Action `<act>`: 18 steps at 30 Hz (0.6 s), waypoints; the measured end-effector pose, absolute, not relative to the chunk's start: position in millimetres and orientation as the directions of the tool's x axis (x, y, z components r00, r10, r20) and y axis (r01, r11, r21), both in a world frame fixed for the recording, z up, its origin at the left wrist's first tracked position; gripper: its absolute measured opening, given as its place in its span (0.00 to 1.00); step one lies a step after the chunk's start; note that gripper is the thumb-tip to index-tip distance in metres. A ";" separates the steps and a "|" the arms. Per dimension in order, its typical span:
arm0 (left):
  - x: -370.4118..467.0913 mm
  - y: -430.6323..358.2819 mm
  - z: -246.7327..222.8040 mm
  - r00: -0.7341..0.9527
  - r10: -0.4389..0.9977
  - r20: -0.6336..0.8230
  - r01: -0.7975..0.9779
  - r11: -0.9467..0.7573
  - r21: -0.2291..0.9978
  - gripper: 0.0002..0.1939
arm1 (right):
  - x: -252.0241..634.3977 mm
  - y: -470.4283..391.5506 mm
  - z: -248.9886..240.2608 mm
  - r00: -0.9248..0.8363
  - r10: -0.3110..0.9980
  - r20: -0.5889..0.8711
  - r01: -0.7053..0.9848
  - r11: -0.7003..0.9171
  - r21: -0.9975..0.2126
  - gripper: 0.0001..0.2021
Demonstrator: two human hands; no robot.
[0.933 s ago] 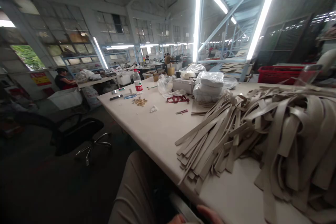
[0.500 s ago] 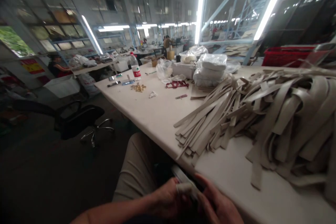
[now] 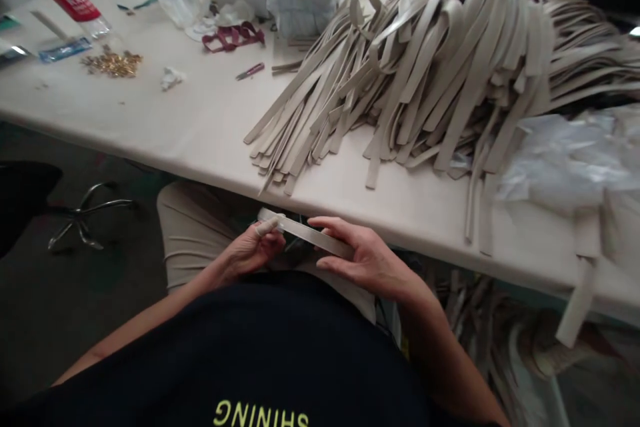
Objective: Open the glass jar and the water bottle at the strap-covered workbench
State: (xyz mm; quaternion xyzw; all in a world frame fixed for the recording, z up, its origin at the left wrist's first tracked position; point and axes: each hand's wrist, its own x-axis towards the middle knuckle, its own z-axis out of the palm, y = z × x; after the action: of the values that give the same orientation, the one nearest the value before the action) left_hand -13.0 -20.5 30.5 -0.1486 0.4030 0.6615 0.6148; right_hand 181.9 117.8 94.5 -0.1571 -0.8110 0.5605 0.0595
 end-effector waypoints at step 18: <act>3.7 -25.7 31.3 0.008 0.800 -0.599 -0.938 0.213 0.272 0.13 | 151.1 104.0 55.5 -0.808 0.287 0.514 -0.260 0.610 -0.749 0.09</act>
State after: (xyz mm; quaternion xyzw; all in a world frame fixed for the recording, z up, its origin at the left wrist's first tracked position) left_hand 3.7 -25.7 31.3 -0.1026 0.3363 0.6190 0.7023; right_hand 151.1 104.0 55.5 -0.0082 -0.8420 0.4416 0.3098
